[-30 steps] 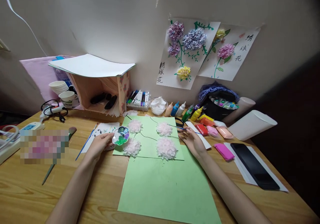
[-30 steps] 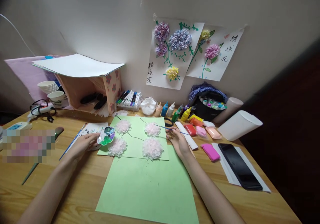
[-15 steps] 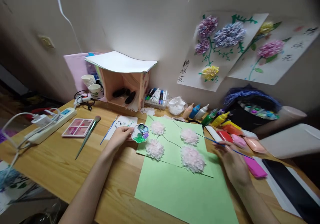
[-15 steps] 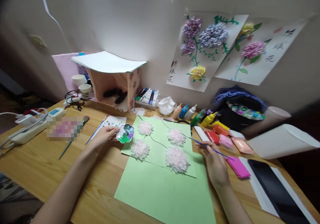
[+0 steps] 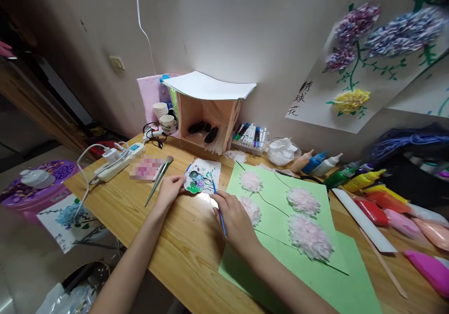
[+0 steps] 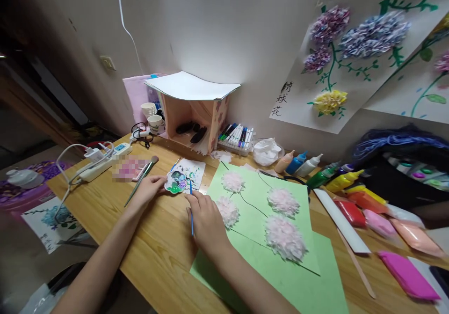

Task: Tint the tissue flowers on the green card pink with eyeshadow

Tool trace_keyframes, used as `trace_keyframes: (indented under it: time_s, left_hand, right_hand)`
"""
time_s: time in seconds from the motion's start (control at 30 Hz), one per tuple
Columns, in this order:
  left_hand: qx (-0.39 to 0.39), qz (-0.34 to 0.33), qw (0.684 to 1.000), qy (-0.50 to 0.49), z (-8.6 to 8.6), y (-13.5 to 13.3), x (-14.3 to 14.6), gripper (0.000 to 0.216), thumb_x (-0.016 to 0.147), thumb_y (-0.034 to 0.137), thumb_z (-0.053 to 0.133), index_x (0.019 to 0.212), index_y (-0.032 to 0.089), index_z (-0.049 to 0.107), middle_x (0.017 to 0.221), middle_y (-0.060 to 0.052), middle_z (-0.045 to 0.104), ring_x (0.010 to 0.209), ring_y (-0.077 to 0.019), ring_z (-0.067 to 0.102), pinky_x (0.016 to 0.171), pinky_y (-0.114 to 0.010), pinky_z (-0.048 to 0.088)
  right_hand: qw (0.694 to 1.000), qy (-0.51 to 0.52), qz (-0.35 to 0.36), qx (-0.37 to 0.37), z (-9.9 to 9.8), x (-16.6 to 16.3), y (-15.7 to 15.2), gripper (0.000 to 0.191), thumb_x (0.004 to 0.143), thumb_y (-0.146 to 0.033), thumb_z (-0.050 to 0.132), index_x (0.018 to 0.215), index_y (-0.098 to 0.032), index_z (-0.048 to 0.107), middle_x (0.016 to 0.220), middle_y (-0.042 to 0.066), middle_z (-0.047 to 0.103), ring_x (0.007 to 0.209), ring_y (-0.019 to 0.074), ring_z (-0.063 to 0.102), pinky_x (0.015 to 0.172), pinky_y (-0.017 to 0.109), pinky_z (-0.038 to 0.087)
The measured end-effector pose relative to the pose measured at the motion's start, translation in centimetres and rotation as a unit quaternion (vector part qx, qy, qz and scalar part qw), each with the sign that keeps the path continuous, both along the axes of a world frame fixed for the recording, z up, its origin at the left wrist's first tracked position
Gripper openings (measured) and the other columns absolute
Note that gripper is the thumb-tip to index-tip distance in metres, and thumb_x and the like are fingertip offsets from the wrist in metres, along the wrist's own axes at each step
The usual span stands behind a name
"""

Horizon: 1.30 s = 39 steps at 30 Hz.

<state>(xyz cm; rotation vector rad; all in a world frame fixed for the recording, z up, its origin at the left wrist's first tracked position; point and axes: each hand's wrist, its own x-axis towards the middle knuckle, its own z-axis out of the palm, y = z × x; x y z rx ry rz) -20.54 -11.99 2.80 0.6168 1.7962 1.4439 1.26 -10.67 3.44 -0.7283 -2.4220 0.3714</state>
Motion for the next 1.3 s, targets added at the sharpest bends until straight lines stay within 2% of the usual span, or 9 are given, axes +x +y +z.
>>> trace_keyframes:
  time_s: [0.13, 0.23, 0.5, 0.7, 0.93, 1.0, 1.1, 1.2, 1.3]
  left_hand:
    - [0.016, 0.016, 0.999, 0.04, -1.4, 0.8, -0.7, 0.039, 0.061, 0.044, 0.071, 0.08, 0.01, 0.071, 0.076, -0.008, 0.072, 0.07, -0.0209, 0.065, 0.063, -0.027, 0.05]
    - [0.042, 0.016, 0.995, 0.092, -1.7, 0.9, -1.1, 0.044, 0.068, 0.047, 0.065, 0.092, 0.01, 0.07, 0.095, -0.01, 0.072, 0.094, -0.026, 0.064, 0.079, -0.03, 0.05]
    - [0.022, -0.036, 0.98, 0.196, -1.5, 1.2, 0.1, 0.049, 0.084, 0.044, 0.049, 0.12, 0.011, 0.058, 0.132, -0.016, 0.054, 0.125, -0.0261, 0.048, 0.106, -0.037, 0.033]
    - [0.002, -0.048, 0.971, 0.236, -1.5, 0.9, 0.4, 0.054, 0.085, 0.045, 0.049, 0.128, 0.013, 0.049, 0.139, -0.018, 0.046, 0.131, -0.0258, 0.04, 0.11, -0.04, 0.027]
    - [0.04, -0.021, 0.959, 0.281, -0.7, 0.3, 0.6, 0.049, 0.087, 0.048, 0.043, 0.122, 0.015, 0.05, 0.129, -0.015, 0.054, 0.119, -0.0256, 0.051, 0.101, -0.038, 0.038]
    - [0.066, -0.003, 0.938, 0.339, 0.4, -0.1, 1.2, 0.044, 0.088, 0.047, 0.041, 0.116, 0.015, 0.054, 0.119, -0.013, 0.058, 0.112, -0.0262, 0.054, 0.097, -0.038, 0.04]
    - [0.103, -0.003, 0.906, 0.41, 2.1, -0.6, 2.8, 0.035, 0.092, 0.042, 0.034, 0.104, 0.019, 0.058, 0.108, -0.009, 0.061, 0.106, -0.0252, 0.054, 0.093, -0.036, 0.04]
    - [0.148, -0.051, 0.904, 0.398, 3.1, -0.7, 5.0, 0.038, 0.094, 0.039, 0.028, 0.092, 0.021, 0.06, 0.096, -0.006, 0.061, 0.088, -0.0224, 0.055, 0.08, -0.033, 0.041]
    - [0.176, -0.116, 0.905, 0.369, 3.4, 0.0, 7.5, 0.041, 0.094, 0.039, 0.027, 0.081, 0.02, 0.061, 0.082, -0.004, 0.06, 0.074, -0.0199, 0.052, 0.069, -0.032, 0.039]
  right_hand:
    - [0.997, -0.067, -0.032, -0.02, -1.9, -2.5, -0.9, 0.034, 0.092, -0.021, 0.041, 0.125, -0.016, 0.049, 0.123, 0.015, 0.057, 0.102, 0.0285, 0.055, 0.083, 0.045, 0.05]
    - [0.994, -0.105, -0.031, -0.021, -2.7, -3.2, -1.3, 0.04, 0.09, -0.022, 0.046, 0.129, -0.013, 0.047, 0.127, 0.017, 0.055, 0.106, 0.0305, 0.052, 0.086, 0.047, 0.049]
    - [0.99, -0.135, -0.025, -0.039, -2.1, -5.0, -0.1, 0.053, 0.086, -0.032, 0.051, 0.134, -0.012, 0.043, 0.134, 0.019, 0.05, 0.112, 0.033, 0.049, 0.089, 0.049, 0.046]
    - [0.988, -0.139, -0.019, -0.063, -2.2, -5.3, 0.4, 0.062, 0.085, -0.04, 0.052, 0.136, -0.007, 0.041, 0.137, 0.02, 0.046, 0.117, 0.0343, 0.046, 0.095, 0.048, 0.042]
    - [0.99, -0.129, -0.003, -0.058, -0.8, -4.4, 0.0, 0.07, 0.082, -0.049, 0.054, 0.137, -0.01, 0.038, 0.139, 0.02, 0.044, 0.12, 0.0331, 0.044, 0.097, 0.048, 0.041]
    - [0.994, -0.105, 0.011, -0.04, 0.6, -3.0, 0.2, 0.066, 0.083, -0.047, 0.053, 0.138, -0.012, 0.037, 0.138, 0.017, 0.045, 0.117, 0.0306, 0.046, 0.096, 0.045, 0.043]
    - [0.999, -0.039, 0.006, -0.022, 2.9, 1.1, 1.9, 0.041, 0.088, -0.031, 0.046, 0.126, -0.016, 0.049, 0.123, 0.011, 0.057, 0.105, 0.0235, 0.052, 0.09, 0.036, 0.046]
    - [0.997, 0.008, -0.072, -0.04, 4.3, 7.6, 5.2, 0.023, 0.089, -0.019, 0.04, 0.098, -0.017, 0.061, 0.096, 0.008, 0.066, 0.092, 0.0207, 0.056, 0.08, 0.033, 0.046]
    - [0.974, 0.015, -0.206, -0.09, 4.3, 15.6, 8.8, 0.018, 0.088, -0.02, 0.043, 0.089, -0.019, 0.061, 0.09, 0.006, 0.066, 0.079, 0.0186, 0.058, 0.071, 0.03, 0.045]
